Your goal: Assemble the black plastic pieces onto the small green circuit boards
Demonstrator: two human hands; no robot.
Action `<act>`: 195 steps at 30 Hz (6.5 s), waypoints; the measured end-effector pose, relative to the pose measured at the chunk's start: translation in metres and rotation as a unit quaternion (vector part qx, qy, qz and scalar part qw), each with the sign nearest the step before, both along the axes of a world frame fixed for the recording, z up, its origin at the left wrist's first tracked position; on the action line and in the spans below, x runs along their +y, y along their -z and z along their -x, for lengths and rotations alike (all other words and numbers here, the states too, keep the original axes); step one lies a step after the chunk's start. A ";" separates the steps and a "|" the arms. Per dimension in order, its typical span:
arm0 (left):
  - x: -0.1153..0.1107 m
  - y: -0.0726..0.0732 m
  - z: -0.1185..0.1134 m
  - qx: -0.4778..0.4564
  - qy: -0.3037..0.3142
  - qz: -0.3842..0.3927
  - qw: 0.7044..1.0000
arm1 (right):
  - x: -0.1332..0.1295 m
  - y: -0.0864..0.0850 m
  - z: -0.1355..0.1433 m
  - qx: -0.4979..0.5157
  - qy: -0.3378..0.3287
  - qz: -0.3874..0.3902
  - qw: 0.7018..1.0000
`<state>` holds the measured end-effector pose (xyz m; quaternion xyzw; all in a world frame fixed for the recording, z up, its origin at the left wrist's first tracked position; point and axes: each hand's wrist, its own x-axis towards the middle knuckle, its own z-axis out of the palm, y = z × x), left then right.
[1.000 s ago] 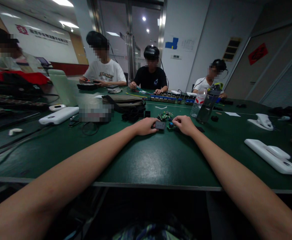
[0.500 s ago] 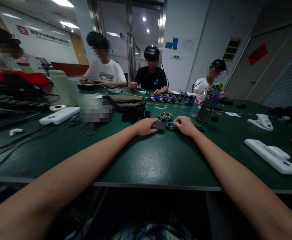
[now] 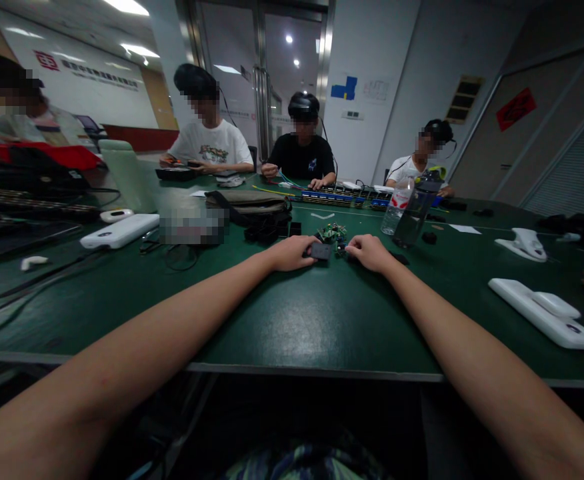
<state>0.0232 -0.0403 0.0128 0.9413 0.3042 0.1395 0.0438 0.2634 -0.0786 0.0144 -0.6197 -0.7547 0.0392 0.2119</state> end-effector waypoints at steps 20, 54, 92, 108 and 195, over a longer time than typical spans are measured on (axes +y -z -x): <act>0.000 0.000 0.000 0.004 -0.005 -0.003 1.000 | -0.003 -0.004 -0.003 0.000 -0.013 0.057 0.998; -0.002 -0.001 0.000 0.008 0.001 -0.011 1.000 | -0.002 0.003 -0.002 0.030 -0.084 0.010 0.996; -0.003 0.001 0.000 -0.003 0.019 -0.035 0.999 | 0.002 0.005 -0.002 0.094 -0.091 -0.029 0.991; -0.004 -0.001 -0.001 -0.006 0.018 -0.025 0.999 | -0.002 0.001 -0.002 0.101 -0.089 -0.045 0.990; -0.003 0.001 0.000 -0.005 0.012 -0.025 1.000 | -0.001 0.002 -0.002 0.042 -0.095 -0.061 0.993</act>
